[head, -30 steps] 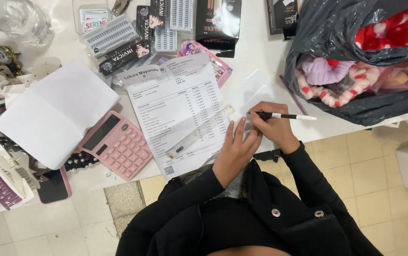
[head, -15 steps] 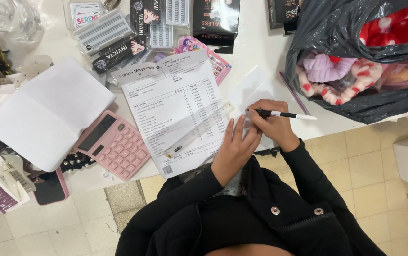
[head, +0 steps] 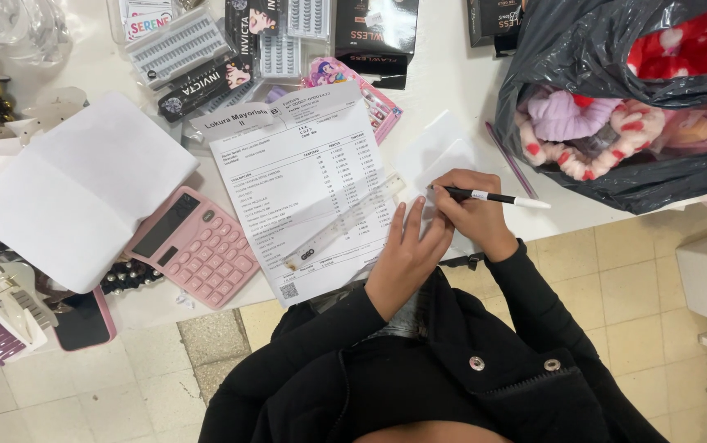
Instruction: Processing a business invoice by checking received merchandise against a list and performing calculations.
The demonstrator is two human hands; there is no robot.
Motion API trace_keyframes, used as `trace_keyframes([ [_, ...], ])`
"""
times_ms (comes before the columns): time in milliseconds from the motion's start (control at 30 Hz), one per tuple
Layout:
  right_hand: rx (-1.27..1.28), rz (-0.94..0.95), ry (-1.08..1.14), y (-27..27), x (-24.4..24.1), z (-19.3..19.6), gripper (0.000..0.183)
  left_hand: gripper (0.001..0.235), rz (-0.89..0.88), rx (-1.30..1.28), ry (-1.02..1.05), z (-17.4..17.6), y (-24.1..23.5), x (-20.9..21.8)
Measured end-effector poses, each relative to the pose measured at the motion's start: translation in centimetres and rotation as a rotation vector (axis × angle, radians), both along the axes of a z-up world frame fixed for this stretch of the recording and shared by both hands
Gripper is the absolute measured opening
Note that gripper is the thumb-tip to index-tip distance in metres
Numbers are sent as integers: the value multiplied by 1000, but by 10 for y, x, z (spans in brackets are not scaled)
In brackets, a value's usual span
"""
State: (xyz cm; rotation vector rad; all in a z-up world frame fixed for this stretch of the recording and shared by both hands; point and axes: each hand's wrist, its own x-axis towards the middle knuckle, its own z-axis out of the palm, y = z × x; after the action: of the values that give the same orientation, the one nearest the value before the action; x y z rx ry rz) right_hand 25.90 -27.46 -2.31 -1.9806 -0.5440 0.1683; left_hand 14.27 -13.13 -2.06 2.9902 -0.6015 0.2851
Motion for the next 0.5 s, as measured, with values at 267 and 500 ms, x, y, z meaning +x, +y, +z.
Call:
trace_keyframes([
  [267, -38, -10, -1, -1, 0, -3, 7, 48, 0, -4, 8, 1, 0, 0],
  [500, 7, -25, 16, 1, 0, -1, 7, 48, -3, 4, 15, 3, 1, 1],
])
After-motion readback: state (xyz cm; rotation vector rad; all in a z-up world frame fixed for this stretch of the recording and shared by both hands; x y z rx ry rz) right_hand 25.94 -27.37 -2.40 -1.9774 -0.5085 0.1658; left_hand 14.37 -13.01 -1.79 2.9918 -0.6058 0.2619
